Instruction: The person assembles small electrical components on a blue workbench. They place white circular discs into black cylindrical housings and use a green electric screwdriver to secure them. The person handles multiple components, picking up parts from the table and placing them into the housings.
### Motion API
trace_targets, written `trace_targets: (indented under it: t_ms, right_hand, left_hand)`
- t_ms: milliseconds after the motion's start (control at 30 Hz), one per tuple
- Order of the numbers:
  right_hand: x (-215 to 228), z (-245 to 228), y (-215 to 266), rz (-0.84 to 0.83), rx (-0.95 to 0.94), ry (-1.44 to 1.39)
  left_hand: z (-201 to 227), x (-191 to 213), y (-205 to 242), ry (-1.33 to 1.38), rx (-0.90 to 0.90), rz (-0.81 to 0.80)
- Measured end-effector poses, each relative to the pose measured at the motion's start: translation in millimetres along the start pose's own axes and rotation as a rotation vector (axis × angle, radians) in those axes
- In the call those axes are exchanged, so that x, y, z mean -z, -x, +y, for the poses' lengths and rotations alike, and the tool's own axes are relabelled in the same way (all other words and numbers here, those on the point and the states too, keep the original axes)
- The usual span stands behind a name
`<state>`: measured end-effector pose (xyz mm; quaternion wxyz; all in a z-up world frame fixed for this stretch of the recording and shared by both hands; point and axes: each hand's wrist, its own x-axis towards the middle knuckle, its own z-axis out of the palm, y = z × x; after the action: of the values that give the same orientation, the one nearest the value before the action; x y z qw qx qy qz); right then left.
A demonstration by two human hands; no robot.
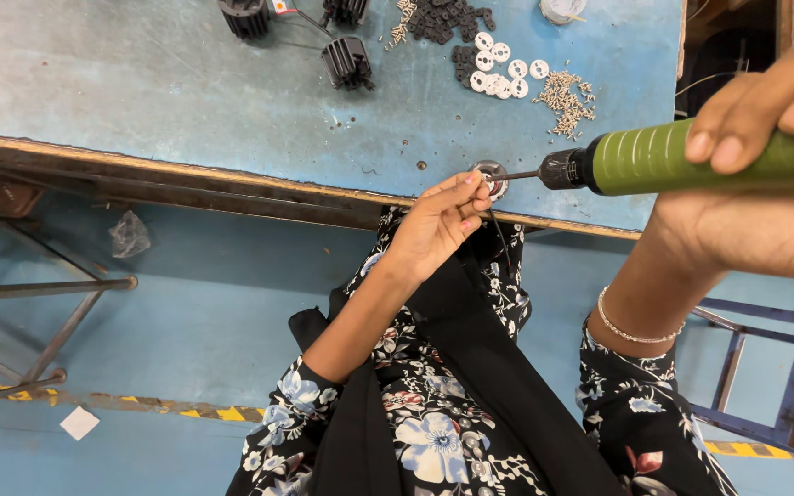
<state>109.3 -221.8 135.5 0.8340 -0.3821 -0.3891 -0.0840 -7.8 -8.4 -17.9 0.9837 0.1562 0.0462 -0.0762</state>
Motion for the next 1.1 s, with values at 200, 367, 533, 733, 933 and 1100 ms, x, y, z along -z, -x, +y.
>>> trace_targets:
  t_ms: [200,367,533,733,933,1100]
  right_hand:
    - [1,1,1,0.011,0.010,0.010]
    - [9,-1,2,0.011,-0.016,0.005]
    - [30,-2,3,0.014,-0.032,0.024]
    - [63,6,-3,0.020,-0.049,-0.003]
    - [78,6,4,0.015,-0.109,0.056]
    - [86,-1,5,0.010,-0.119,0.096]
  left_hand:
    - [-3,-1,-1,0.000,-0.010,-0.018]
    - [-5,-3,0,-0.007,-0.008,-0.027]
    - [-8,1,1,-0.020,-0.034,-0.073]
    - [-18,4,4,-0.613,-0.601,0.128]
    - [-43,-8,-14,-1.557,-0.815,0.465]
    - [-25,-2,-32,-1.451,-0.635,0.257]
